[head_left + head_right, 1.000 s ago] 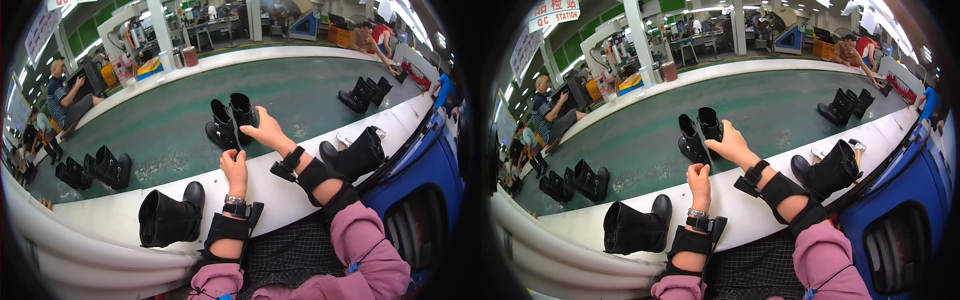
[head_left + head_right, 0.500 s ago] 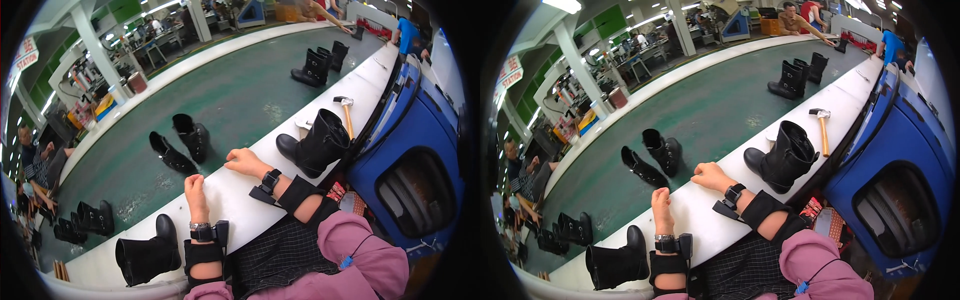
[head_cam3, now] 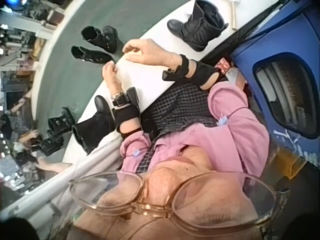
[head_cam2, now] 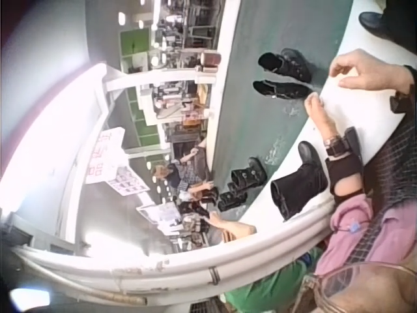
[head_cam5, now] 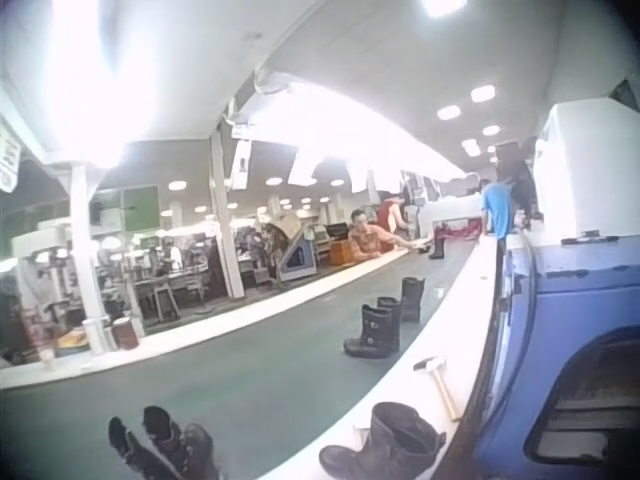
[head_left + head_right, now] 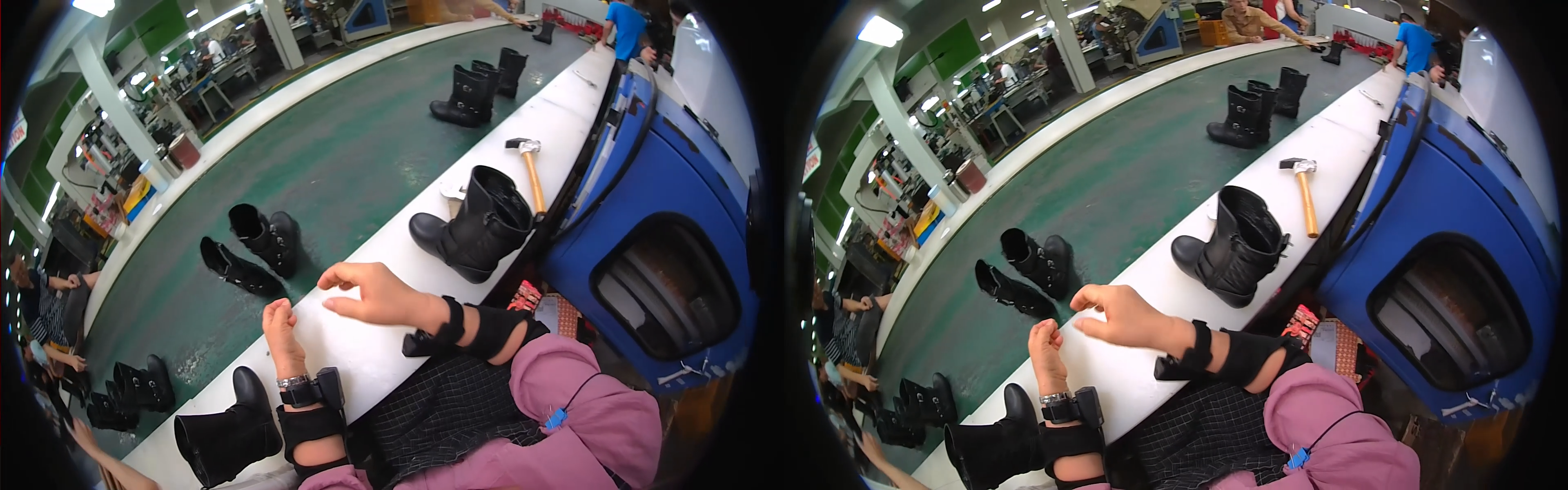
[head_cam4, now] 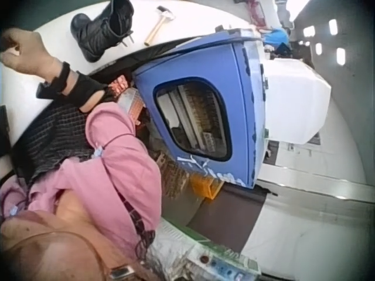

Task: Performing quality control inspections and adjustments on black boots at a factory conveyor belt.

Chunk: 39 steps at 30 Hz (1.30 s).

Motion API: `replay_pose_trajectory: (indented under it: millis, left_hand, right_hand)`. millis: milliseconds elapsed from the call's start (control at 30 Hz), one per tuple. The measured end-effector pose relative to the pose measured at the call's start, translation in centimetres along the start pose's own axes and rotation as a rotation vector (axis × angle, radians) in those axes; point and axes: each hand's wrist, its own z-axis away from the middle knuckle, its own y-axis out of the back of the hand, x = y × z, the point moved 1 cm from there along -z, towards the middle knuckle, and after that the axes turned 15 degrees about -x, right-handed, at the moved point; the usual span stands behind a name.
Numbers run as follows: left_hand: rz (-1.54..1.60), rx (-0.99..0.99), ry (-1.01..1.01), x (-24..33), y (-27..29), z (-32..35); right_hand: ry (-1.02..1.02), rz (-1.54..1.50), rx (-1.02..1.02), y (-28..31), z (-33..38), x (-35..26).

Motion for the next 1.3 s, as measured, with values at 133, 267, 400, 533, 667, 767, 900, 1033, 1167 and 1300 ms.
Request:
replay_pose_trajectory:
  millis: [133, 267, 400, 533, 667, 767, 900, 1033, 1167, 1300]
  left_hand:
    - [0.007, 0.006, -0.010, 0.3, -0.1, -0.2]
    - [-0.072, 0.060, -0.211, 1.7, -0.3, 1.1]
    - [-0.287, 0.087, -0.502, 6.9, -0.6, 6.4]
    - [-0.898, 0.281, -0.773, 14.1, -1.3, 13.9]
    - [-1.385, 0.607, -0.621, 17.3, 0.2, 19.2]
    - [-1.644, 0.719, -0.394, 17.3, 2.1, 21.1]
    - [-1.674, 0.685, -0.207, 15.5, 3.8, 22.3]
    - [-1.686, 0.790, -0.068, 15.9, 3.5, 22.0]
    - [-1.704, 0.738, -0.066, 16.1, 4.6, 20.5]
    - [-1.621, 0.527, -0.185, 17.0, 1.5, 18.2]
  right_hand:
    - [0.518, 0.414, 0.473, 3.2, 6.7, -4.2]
    - [0.417, 0.626, 0.877, 6.0, 12.1, -2.8]
    - [0.155, 0.697, 0.939, 7.0, 15.2, -1.0]
    - [-0.018, 0.351, 0.770, 8.2, 15.9, 0.4]
    - [-0.219, 0.178, 0.566, 8.3, 15.8, 3.7]
    - [-0.206, 0.201, 0.610, 7.8, 14.6, 4.5]
    - [-0.183, 0.147, 0.554, 7.5, 14.0, 5.0]
    - [-0.223, 0.128, 0.526, 8.2, 14.4, 5.0]
    - [-0.372, 0.150, 0.453, 9.2, 14.7, 4.9]
    - [-0.328, 0.202, 0.483, 7.3, 13.5, 3.4]
